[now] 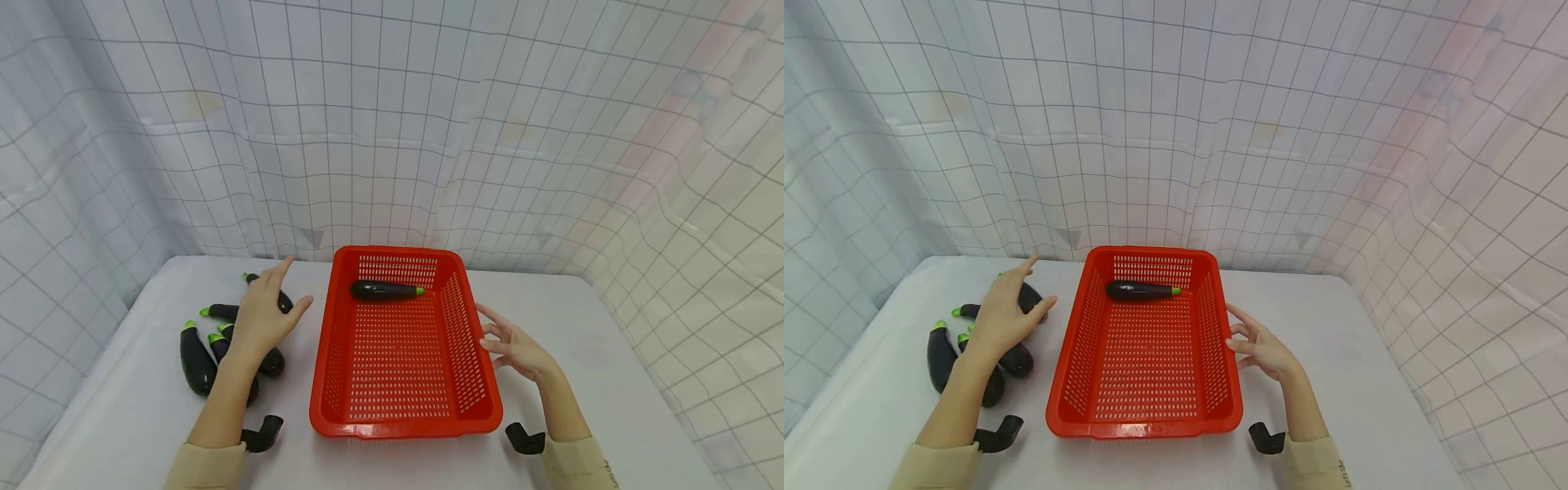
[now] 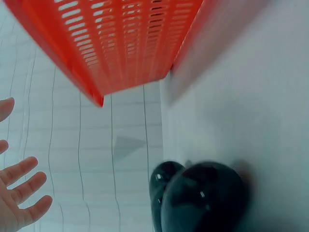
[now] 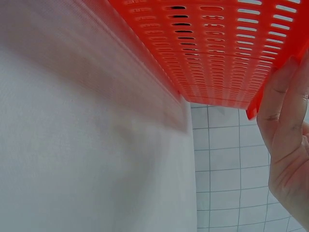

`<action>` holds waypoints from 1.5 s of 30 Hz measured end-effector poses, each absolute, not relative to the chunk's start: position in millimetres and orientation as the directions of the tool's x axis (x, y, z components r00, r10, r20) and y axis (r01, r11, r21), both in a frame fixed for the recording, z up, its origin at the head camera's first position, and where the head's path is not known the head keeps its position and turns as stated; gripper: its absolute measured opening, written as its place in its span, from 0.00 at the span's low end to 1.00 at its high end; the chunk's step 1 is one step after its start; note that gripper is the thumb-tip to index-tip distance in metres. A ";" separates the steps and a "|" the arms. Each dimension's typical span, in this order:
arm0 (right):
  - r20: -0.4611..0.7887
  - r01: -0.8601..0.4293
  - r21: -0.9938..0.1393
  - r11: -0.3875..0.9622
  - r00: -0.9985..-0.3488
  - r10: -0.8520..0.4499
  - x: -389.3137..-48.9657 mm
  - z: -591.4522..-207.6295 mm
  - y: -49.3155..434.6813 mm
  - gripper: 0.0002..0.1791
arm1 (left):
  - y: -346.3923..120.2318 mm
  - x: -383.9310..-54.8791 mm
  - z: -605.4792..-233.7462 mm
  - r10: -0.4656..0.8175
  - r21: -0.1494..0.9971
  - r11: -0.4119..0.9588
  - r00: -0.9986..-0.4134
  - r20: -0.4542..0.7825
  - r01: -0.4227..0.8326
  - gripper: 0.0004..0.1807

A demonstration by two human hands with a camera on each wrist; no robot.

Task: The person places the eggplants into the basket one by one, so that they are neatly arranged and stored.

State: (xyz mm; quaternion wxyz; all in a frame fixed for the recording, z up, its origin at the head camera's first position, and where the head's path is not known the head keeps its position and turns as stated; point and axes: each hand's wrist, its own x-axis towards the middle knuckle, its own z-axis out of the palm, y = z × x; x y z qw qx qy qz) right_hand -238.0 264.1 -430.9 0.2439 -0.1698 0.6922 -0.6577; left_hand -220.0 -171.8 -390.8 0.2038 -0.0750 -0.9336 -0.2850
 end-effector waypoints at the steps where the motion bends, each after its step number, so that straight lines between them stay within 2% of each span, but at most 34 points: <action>1: -0.115 0.086 -0.993 0.079 -0.825 -0.554 -238.0 -430.7 263.9 0.40 | -176.5 -216.4 -391.4 -0.002 0.527 0.815 -0.908 0.418 0.241 0.39; 5: -0.117 0.086 -0.993 0.082 -0.828 -0.549 -237.5 -429.7 263.2 0.40 | -195.1 -202.1 -395.0 -0.093 0.637 0.742 -0.910 0.405 0.207 0.40; 13: -0.117 0.089 -0.993 0.078 -0.827 -0.549 -236.4 -428.4 262.4 0.40 | -231.7 -175.2 -402.8 -0.240 0.770 0.618 -0.896 0.374 0.156 0.40; 22: -0.123 0.091 -0.992 0.086 -0.830 -0.545 -236.5 -428.8 262.6 0.40 | -273.1 -149.8 -419.6 -0.452 0.858 0.506 -0.873 0.184 -0.082 0.40; 29: -0.124 0.093 -0.992 0.085 -0.828 -0.547 -236.7 -429.1 263.3 0.40 | -296.4 -140.4 -440.0 -0.435 0.879 0.411 -0.899 -0.044 -0.242 0.46; 34: -0.120 0.094 -0.993 0.076 -0.826 -0.551 -236.1 -428.0 262.8 0.40 | -308.9 -147.3 -461.7 -0.447 0.895 0.319 -0.882 -0.148 -0.312 0.49; 40: -0.119 0.089 -0.993 0.081 -0.829 -0.546 -236.0 -428.1 262.5 0.40 | -335.4 -161.9 -506.6 -0.421 0.944 0.112 -0.875 -0.238 -0.310 0.54; 45: -0.118 0.088 -0.993 0.082 -0.832 -0.542 -235.8 -428.0 262.5 0.40 | -334.4 -161.7 -509.3 -0.355 0.954 0.047 -0.897 -0.262 -0.297 0.57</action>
